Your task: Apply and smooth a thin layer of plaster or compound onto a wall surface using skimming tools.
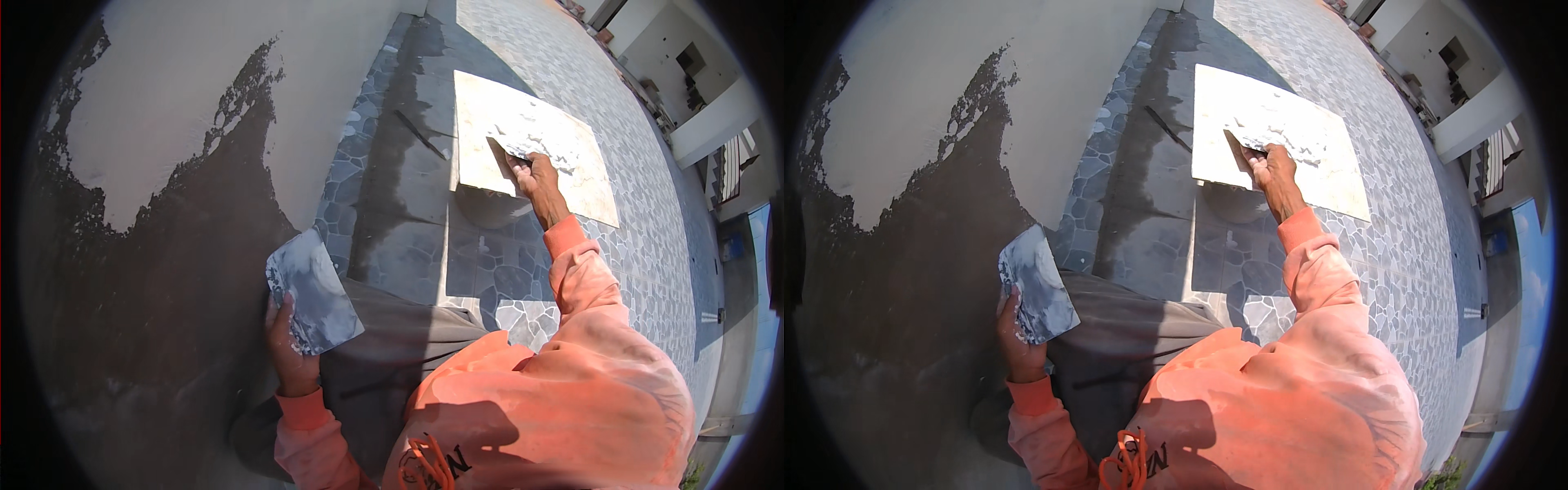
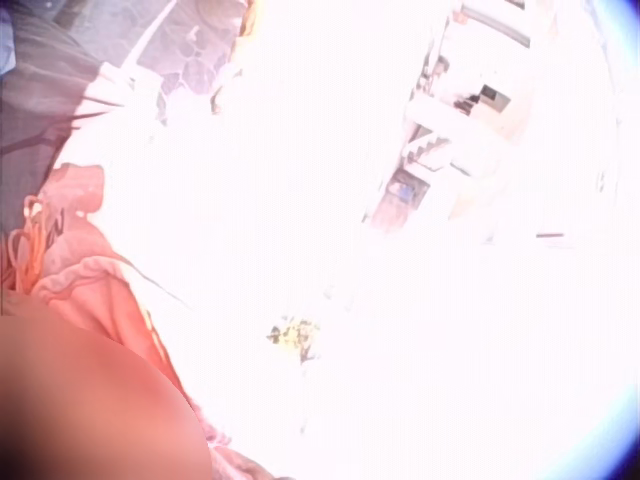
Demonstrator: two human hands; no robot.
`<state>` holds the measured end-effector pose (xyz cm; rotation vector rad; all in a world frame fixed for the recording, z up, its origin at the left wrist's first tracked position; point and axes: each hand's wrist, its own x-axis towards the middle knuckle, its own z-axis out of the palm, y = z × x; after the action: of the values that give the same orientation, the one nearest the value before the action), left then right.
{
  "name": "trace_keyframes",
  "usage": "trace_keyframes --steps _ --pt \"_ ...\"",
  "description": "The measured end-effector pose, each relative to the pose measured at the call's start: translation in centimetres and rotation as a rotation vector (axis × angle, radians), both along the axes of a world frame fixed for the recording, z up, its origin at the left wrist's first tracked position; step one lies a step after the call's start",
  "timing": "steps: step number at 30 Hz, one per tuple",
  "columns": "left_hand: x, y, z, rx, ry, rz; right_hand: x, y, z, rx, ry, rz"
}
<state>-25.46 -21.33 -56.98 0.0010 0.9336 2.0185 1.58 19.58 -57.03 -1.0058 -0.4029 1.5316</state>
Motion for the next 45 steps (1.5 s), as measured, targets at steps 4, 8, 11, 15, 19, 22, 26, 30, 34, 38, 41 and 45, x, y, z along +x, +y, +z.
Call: trace_keyframes --steps 4,8,11,15,19,22,26,30,34,38,41,45 --pt "-0.1 0.0 -0.2 0.009 0.007 0.006 1.5 1.0 -0.4 0.031 0.079 0.012" --pt "-0.3 -0.5 -1.3 -0.023 0.142 0.018 2.4 0.4 0.2 0.043 -0.02 0.073" --pt "-0.2 0.1 -0.4 0.008 0.007 0.0 1.7 -0.7 1.4 0.03 -0.031 -0.01" --pt "0.2 0.8 -0.9 -0.015 0.057 -0.022 3.3 -0.2 1.8 0.184 -0.078 0.026" --pt "1.3 3.4 -0.5 -0.104 0.237 -0.075 3.6 -0.3 2.4 0.371 -0.237 0.105" --pt "2.0 7.1 -0.8 -0.077 0.135 -0.118 2.6 -1.6 3.5 0.495 -0.298 0.16" --pt "3.1 12.2 -1.5 0.078 0.053 -0.221 0.5 -3.6 4.2 0.647 -0.326 0.223" --pt "4.1 16.5 0.1 0.121 -0.072 -0.215 -2.9 -7.9 4.6 0.81 -0.542 0.273" --pt "4.7 18.7 0.8 0.182 -0.123 -0.242 -5.2 -11.3 4.2 1.209 -0.63 0.392" --pt "4.3 17.7 1.8 0.234 -0.146 -0.208 -7.3 -12.3 7.2 1.756 -0.881 0.606" --pt "3.6 16.5 2.4 0.223 -0.112 -0.182 -7.9 -12.1 6.4 1.875 -1.004 0.672" --pt "3.2 15.3 2.6 0.163 -0.007 -0.137 -8.6 -12.4 5.8 1.854 -1.055 0.72"
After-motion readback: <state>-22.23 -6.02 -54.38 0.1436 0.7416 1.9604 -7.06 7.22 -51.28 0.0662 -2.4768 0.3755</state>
